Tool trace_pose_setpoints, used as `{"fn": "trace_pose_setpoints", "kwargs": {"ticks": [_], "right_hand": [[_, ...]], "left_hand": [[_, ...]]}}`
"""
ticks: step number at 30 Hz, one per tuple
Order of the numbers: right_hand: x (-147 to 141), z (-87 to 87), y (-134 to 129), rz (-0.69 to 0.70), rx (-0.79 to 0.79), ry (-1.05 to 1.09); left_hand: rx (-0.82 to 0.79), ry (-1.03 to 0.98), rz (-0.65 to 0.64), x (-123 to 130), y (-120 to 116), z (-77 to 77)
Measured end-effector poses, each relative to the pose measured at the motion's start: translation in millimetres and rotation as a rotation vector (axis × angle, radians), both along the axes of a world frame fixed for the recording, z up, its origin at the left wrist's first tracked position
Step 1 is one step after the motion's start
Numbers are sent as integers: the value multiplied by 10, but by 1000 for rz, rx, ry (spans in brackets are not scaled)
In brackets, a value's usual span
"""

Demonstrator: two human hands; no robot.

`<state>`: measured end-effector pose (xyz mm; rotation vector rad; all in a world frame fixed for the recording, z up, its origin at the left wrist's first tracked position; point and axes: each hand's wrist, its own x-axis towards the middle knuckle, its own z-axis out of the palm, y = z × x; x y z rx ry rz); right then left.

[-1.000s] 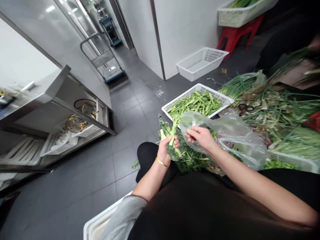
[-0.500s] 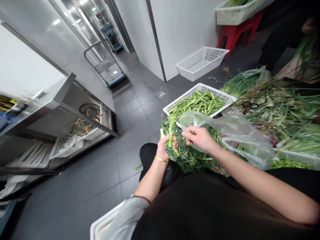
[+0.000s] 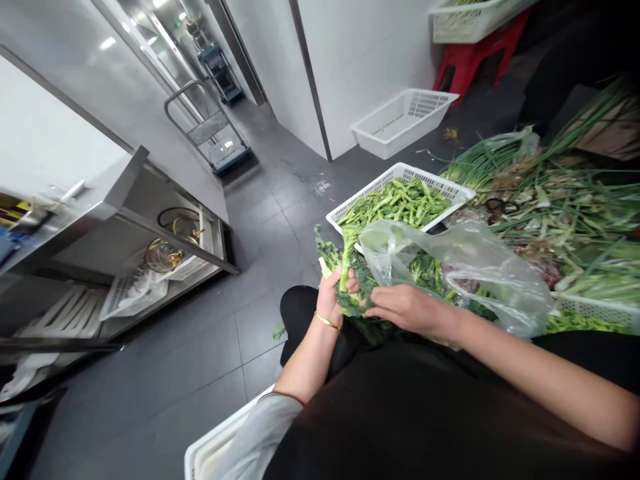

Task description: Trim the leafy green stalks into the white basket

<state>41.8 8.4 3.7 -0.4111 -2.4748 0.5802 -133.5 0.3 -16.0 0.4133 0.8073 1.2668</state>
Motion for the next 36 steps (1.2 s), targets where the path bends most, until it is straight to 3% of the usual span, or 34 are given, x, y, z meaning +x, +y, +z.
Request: {"fn": "trace_pose_setpoints", "kwargs": {"ticks": [3,6,8,10,12,14,17,19,20,22,25,28,31,36], "right_hand": [[150,236,195,-120,-301,-97],[110,441,322,-312,-702,-82],[9,509,371,-350,-938,2],[-99,506,415,-348,-1059,78],[-182,436,455,-376,-1070,111],[-233,328,467,-448,-981,145],[-253,172,381,-490,-543,228],[-232,109,276,-351,-242,254],[-212,93,228,-278,-175,261],[-160,90,179,-260,-264,279],[-101,148,247,-348,-768,312],[-123,217,387,-257,-1134,381],[-191,198,468,-292,-1189,454],[-207,-77,464,-269,-1266,519]], "left_hand": [[3,-14,-71,-63,-15,-2],[94,113,82,-19,-49,-3],[128,224,164,29,-82,2],[143,326,203,62,-114,10],[163,417,225,83,-139,16],[181,477,219,108,-151,20],[155,393,183,157,-147,37],[84,250,179,166,-138,63],[39,179,161,156,-135,79],[-27,50,82,112,-135,110],[-28,-111,-20,54,-149,125],[-47,-135,-66,80,-160,95],[-57,-18,-66,140,-144,54],[18,238,13,160,-68,12]]}}
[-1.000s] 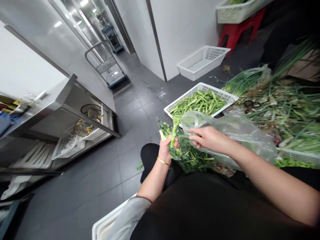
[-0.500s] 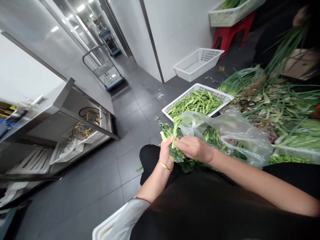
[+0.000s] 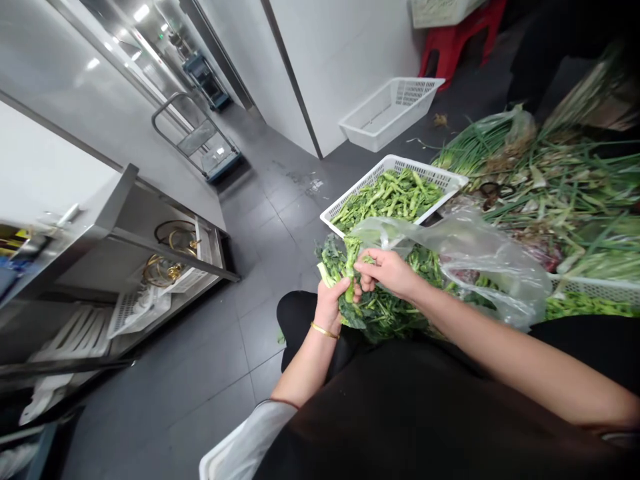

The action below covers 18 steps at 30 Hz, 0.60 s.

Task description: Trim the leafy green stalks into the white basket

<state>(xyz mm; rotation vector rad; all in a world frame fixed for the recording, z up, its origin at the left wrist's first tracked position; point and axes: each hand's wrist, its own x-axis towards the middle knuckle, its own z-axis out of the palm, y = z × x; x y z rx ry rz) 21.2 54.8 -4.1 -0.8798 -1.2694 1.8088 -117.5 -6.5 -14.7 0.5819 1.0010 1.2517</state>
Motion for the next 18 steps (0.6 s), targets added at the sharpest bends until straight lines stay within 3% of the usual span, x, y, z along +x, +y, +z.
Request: {"fn": "trace_pose_setpoints", "kwargs": {"ticks": [3,6,12,15,18], "right_hand": [[72,-135,34,-29,-111,98],[165,-153,138,-46,-149,132],[280,-139,393,-5,-67,-84],[288,-234,460,-117,205,-319],[324,-286,502,-255,811,-474]], "left_hand": [[-60,-52,-15,19,47,-39],[-69,-74,-13,75,107,-85],[-74,119,-23,227,317,-88],[-144,133,4,304,426,-73],[-301,3,-32,340,565,-58]]}}
